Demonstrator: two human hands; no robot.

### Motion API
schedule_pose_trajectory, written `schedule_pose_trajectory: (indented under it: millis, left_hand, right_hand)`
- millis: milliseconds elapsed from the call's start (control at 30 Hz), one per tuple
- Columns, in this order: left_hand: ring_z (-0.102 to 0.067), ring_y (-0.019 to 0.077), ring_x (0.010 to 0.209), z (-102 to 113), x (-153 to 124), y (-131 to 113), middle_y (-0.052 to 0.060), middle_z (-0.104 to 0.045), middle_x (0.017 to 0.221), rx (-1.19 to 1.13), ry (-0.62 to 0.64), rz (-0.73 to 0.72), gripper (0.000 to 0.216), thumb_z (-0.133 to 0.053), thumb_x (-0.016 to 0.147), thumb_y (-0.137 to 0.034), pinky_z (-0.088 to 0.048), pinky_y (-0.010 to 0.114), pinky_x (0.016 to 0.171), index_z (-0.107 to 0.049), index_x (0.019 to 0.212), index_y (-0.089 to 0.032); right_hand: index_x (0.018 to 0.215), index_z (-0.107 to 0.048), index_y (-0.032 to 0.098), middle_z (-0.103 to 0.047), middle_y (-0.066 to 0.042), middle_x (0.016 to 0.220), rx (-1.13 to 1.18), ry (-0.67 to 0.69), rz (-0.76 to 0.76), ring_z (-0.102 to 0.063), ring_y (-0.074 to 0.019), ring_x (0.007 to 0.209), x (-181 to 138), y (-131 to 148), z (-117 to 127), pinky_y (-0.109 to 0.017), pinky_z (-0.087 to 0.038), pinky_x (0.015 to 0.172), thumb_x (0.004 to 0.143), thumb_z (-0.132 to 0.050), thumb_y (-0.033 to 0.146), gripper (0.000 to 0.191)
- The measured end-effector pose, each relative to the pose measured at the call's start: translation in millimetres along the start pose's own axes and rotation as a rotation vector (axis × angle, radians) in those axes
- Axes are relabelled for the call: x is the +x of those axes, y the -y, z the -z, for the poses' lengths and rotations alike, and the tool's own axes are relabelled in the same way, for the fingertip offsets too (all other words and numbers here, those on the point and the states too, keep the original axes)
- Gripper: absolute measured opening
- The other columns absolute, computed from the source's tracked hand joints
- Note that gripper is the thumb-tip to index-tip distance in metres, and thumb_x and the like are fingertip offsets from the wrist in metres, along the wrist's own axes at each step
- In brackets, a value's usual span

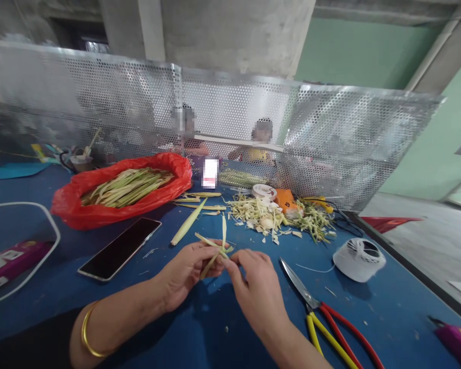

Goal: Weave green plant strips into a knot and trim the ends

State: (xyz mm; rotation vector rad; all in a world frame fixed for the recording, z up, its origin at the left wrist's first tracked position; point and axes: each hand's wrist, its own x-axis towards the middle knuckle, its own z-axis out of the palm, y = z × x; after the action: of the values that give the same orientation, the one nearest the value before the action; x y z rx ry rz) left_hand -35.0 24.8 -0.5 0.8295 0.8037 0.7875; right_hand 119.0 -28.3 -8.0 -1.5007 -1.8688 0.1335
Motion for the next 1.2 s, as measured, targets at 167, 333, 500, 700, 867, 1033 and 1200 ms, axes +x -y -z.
schedule_pose_trajectory:
  millis: [167, 333, 500, 700, 867, 1033, 1200]
  left_hand:
    - [-0.052, 0.0080, 0.057, 0, 4, 8, -0.002, -0.059, 0.060, 0.107, -0.032, -0.136, 0.027, -0.077, 0.064, -0.029, -0.044, 0.021, 0.062, -0.069, 0.084, -0.013]
    - [-0.049, 0.0083, 0.052, 1, 6, 9, -0.002, -0.056, 0.054, 0.099, -0.081, -0.167, 0.019, -0.076, 0.063, -0.025, -0.043, 0.021, 0.057, -0.067, 0.073, -0.012]
    - [-0.047, 0.0061, 0.050, 6, 10, 0, -0.005, -0.051, 0.054, -0.099, 0.055, 0.018, 0.015, -0.072, 0.072, -0.025, -0.043, 0.020, 0.056, -0.068, 0.082, -0.015]
    - [-0.046, 0.0054, 0.047, 6, 7, 1, -0.005, -0.049, 0.052, -0.144, 0.204, 0.051, 0.014, -0.067, 0.078, -0.026, -0.045, 0.020, 0.055, -0.067, 0.084, -0.014]
    - [-0.060, 0.0100, 0.057, 4, 2, 1, 0.003, -0.066, 0.072, 0.052, 0.201, 0.012, 0.029, -0.065, 0.080, -0.037, -0.049, 0.023, 0.059, -0.069, 0.097, -0.013]
    - [-0.060, 0.0090, 0.053, 3, -1, -2, 0.005, -0.071, 0.074, 0.034, 0.176, 0.056, 0.027, -0.069, 0.076, -0.026, -0.050, 0.022, 0.057, -0.069, 0.101, -0.014]
    - [-0.059, 0.0082, 0.051, 2, -3, -4, 0.004, -0.070, 0.071, -0.023, 0.168, 0.129, 0.021, -0.069, 0.075, -0.024, -0.049, 0.020, 0.054, -0.069, 0.094, -0.014]
  right_hand:
    - [0.064, -0.049, 0.021, -0.057, 0.001, 0.064, 0.118, 0.093, -0.015, -0.052, -0.0156, 0.066, -2, 4, -8, -0.025, -0.037, 0.062, 0.093, -0.047, 0.028, 0.029]
    - [0.063, -0.049, 0.020, -0.055, 0.001, 0.064, 0.129, 0.103, 0.119, -0.051, -0.0149, 0.065, -1, 6, -3, -0.027, -0.038, 0.071, 0.093, -0.044, 0.026, 0.031]
    - [0.082, -0.063, 0.021, -0.066, -0.003, 0.082, 0.302, -0.120, -0.183, -0.059, -0.0191, 0.080, 7, -5, 5, -0.028, -0.043, 0.073, 0.091, -0.046, 0.037, 0.026]
    - [0.080, -0.069, 0.020, -0.069, -0.003, 0.079, 0.411, 0.103, -0.154, -0.061, -0.0202, 0.078, 11, -10, 1, -0.030, -0.044, 0.072, 0.085, -0.055, 0.036, 0.021]
    - [0.065, -0.056, 0.020, -0.057, 0.001, 0.063, 0.202, 0.042, 0.007, -0.055, -0.0164, 0.065, 9, -13, -1, -0.030, -0.041, 0.071, 0.090, -0.050, 0.032, 0.029]
    - [0.071, -0.052, 0.022, -0.058, 0.002, 0.066, 0.033, -0.004, 0.176, -0.057, -0.0157, 0.070, 9, -16, -2, -0.036, -0.036, 0.091, 0.093, -0.045, 0.020, 0.023]
    - [0.071, -0.048, 0.021, -0.055, 0.002, 0.066, -0.085, -0.012, 0.256, -0.055, -0.0141, 0.066, 7, -17, -4, -0.038, -0.034, 0.096, 0.095, -0.040, 0.017, 0.026]
